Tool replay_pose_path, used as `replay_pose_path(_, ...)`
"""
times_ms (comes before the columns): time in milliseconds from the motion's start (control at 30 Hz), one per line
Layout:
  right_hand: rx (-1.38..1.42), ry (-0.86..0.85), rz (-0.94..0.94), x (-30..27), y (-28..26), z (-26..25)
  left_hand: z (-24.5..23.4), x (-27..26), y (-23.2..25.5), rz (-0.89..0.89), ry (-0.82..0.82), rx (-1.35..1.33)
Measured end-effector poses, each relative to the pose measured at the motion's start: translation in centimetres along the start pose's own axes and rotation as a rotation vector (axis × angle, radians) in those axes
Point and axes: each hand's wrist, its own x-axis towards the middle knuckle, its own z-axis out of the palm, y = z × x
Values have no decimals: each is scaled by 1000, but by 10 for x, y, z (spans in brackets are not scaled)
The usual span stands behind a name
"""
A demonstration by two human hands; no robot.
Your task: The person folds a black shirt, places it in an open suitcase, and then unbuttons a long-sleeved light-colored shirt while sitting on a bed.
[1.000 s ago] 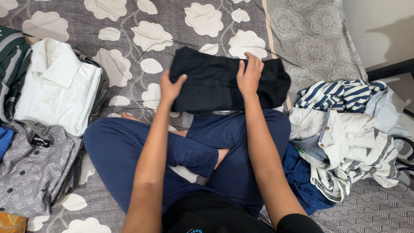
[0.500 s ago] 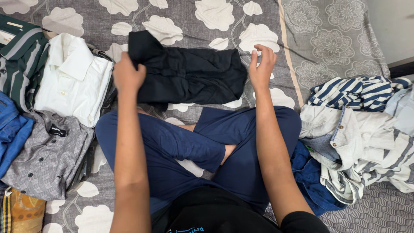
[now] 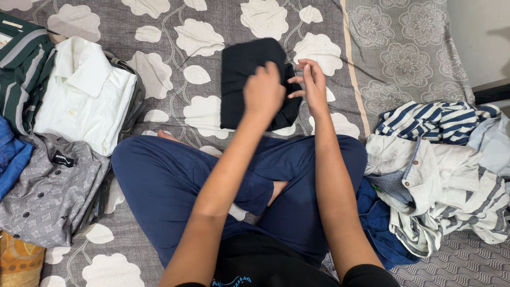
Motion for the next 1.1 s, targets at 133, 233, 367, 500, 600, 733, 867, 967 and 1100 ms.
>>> replay_pose_path(133, -276, -71, -19, 10, 32, -12, 45, -36, 21, 206, -66, -188)
replay_pose_path(233, -191, -88, 98, 9, 39, -16, 55, -48, 8, 319, -108, -358)
replay_pose_path(367, -282, -143, -55, 7, 38, -9, 26, -55, -35, 299, -117, -599)
replay_pose_path(500, -524, -25, 47, 6, 40, -7, 6, -51, -93, 251, 260, -299)
replay_pose_path(600, -682, 54, -28, 3, 35, 3, 17, -52, -137, 124, 270, -192)
replay_pose_path(733, -1068, 346, -112, -9, 9, 19, 50, -48, -157, -203, -42, -742)
replay_pose_path(867, -1181, 393, -371, -9, 9, 19, 55, -40, -152, -307, -101, -789)
replay_pose_path(967, -959, 168, -129, -4, 33, 14, 43, -35, -146, -497, -255, -1007)
replay_pose_path(1100, -884, 52, -205, 7, 67, 4, 30, -39, -133, -621, -402, -1175)
